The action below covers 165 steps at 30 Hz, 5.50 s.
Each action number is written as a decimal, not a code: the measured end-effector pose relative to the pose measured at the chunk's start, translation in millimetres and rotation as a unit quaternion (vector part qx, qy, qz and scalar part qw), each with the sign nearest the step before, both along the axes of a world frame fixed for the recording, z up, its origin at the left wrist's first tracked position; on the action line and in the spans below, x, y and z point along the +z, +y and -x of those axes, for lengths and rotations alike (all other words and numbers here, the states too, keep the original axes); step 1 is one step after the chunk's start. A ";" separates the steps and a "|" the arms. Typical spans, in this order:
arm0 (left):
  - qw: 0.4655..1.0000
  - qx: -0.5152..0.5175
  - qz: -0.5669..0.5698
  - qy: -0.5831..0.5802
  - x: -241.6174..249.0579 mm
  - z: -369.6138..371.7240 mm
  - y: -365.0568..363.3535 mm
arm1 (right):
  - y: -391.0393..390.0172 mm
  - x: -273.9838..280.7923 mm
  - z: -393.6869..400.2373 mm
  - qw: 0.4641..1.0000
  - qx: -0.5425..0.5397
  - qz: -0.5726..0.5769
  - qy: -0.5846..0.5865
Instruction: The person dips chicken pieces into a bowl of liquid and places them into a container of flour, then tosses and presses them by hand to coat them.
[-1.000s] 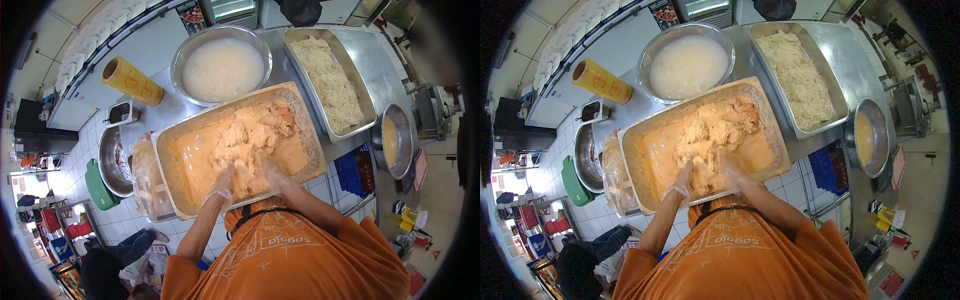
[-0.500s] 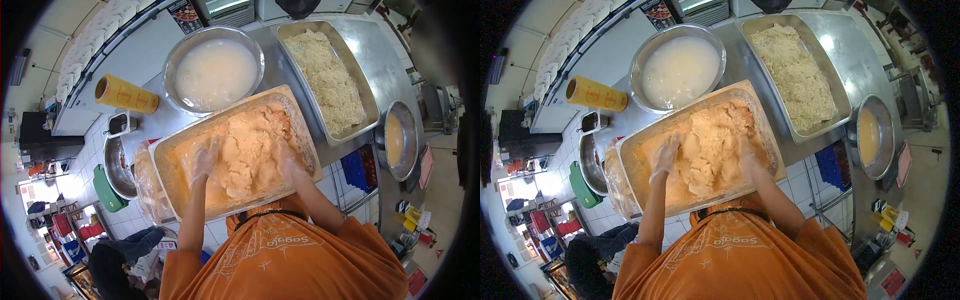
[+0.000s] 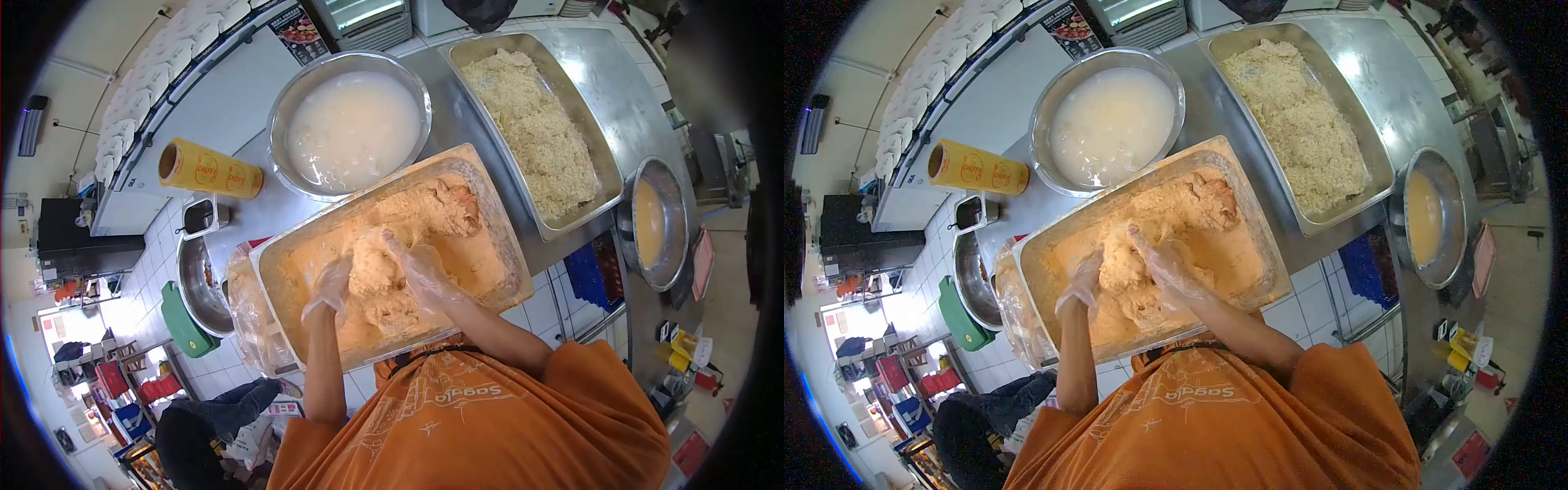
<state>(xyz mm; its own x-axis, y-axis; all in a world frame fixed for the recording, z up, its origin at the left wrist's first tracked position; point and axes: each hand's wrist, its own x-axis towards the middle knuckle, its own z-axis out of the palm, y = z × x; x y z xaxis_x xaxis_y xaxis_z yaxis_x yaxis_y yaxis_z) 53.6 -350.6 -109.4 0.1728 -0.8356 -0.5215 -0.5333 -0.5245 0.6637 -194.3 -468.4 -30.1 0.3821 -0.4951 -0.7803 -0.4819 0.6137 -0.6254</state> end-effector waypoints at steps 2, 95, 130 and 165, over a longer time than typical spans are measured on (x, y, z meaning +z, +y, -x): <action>0.978 0.161 -0.132 -0.015 52.7 9.9 5.8 | 8.9 -0.5 18.2 0.994 -0.106 -0.035 0.004; 0.890 0.455 -0.040 0.015 -16.0 35.5 58.2 | -1.9 -69.1 -66.0 0.672 0.476 0.566 -0.034; 0.913 0.147 0.140 0.355 -62.3 63.4 51.1 | 41.4 -66.3 -8.4 0.803 0.359 0.420 0.221; 0.906 0.419 -0.058 -0.003 -19.9 -16.2 64.8 | -88.3 -117.1 -1.2 0.874 0.305 0.347 0.149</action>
